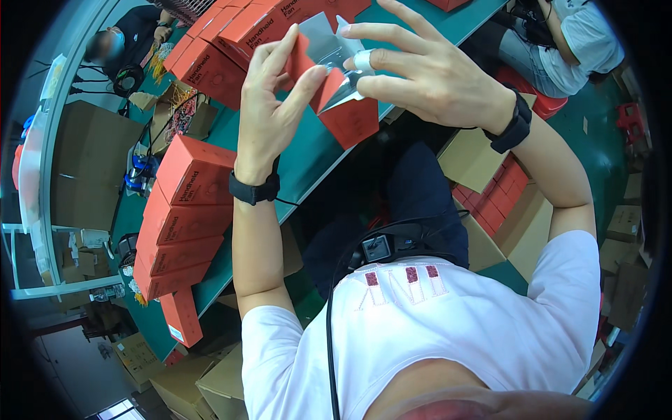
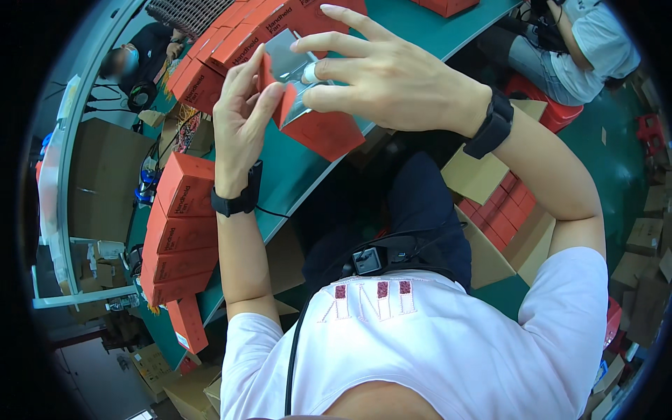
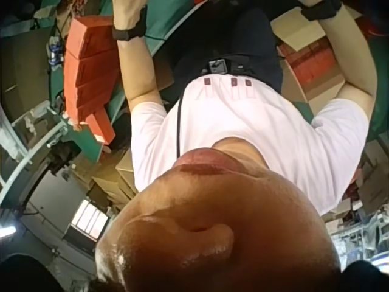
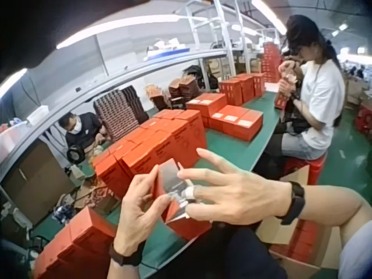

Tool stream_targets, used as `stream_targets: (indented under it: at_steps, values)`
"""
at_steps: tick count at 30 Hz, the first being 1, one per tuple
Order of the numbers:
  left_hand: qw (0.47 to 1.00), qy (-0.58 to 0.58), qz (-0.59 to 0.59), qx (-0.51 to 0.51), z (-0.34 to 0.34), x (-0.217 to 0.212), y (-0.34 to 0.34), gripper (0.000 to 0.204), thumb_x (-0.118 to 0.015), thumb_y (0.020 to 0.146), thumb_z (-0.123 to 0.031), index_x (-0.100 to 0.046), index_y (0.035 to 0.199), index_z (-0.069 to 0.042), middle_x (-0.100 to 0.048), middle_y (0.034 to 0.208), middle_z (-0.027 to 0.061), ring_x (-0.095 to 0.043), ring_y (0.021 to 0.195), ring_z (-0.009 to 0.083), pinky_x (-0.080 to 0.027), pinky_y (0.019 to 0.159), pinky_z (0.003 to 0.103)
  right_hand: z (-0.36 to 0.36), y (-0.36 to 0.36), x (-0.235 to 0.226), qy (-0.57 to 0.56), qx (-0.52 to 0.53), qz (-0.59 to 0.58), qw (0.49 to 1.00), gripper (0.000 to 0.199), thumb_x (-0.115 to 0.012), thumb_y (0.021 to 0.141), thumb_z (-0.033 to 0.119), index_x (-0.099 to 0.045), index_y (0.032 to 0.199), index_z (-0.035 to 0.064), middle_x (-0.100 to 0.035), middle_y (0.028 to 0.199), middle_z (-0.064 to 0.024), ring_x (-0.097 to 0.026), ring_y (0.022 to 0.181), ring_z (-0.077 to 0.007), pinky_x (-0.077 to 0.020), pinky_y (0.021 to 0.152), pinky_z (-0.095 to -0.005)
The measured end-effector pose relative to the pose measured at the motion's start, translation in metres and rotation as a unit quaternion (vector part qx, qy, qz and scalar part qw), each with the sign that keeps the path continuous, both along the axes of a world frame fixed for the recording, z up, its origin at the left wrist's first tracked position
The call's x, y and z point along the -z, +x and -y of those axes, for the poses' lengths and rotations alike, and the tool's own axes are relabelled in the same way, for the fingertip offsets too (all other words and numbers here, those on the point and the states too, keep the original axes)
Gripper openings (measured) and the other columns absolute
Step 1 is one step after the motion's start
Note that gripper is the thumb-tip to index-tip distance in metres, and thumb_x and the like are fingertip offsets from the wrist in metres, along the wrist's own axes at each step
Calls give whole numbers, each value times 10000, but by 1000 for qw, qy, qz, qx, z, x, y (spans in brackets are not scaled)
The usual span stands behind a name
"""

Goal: The person packages handheld electronic devices by hand, placing each device into a protective sleeve, then inserting the sleeved device into a red box.

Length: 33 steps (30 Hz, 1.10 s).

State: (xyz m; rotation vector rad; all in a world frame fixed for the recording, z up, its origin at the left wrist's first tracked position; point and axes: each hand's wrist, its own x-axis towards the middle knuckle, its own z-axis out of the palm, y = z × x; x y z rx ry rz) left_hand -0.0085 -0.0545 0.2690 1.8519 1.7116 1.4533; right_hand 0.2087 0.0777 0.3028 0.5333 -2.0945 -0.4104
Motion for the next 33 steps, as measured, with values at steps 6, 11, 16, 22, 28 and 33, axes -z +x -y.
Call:
stream_targets:
  at_steps: [6,11,16,22,28,33]
  values:
    - [997,8,68,18,-18,-3,23,505,-767,898,-147,-602,1360,-26,-594,1216,147,-630,1081,203,-550,904,318,30,5,16,-345,69,21,936,211,-672,908,84,-638,1116,95,-649,1072,-92,-533,1289,-339,-301,1144,-597]
    - [990,97,38,-90,-16,35,33,444,-701,943,-203,-623,1325,8,-667,1174,207,-665,1057,265,-535,907,365,35,-29,48,-490,88,-166,851,463,-698,919,199,-609,1342,35,-678,1145,-147,-629,1094,-347,-514,936,-382]
    - [962,147,-201,-111,7,36,32,676,-848,782,-383,-633,1296,-1,-475,1386,244,-563,1215,401,-515,964,427,15,-20,55,-450,68,85,886,469,-686,973,241,-595,1393,53,-682,1256,-159,-690,1080,-293,-560,910,-363]
    - [969,106,-161,-154,6,39,35,806,-915,691,-404,-600,1296,24,-510,1337,242,-574,1199,383,-513,975,443,-2,-48,51,-278,120,24,953,305,-692,925,263,-738,1153,65,-733,1096,-147,-720,914,-306,-589,815,-373]
    - [974,103,-95,-176,6,47,36,1015,-948,637,-424,-488,1367,110,-559,1300,233,-571,1213,359,-506,997,434,11,-43,23,-577,98,196,787,445,-717,922,277,-673,1240,-31,-723,1075,-232,-714,973,-321,-555,811,-364]
    - [974,104,-91,-178,7,46,34,1006,-950,638,-417,-491,1369,101,-554,1309,238,-572,1210,364,-500,1007,431,23,-51,18,-539,140,156,816,469,-718,912,269,-656,1225,-75,-725,1053,-249,-723,943,-343,-563,812,-383]
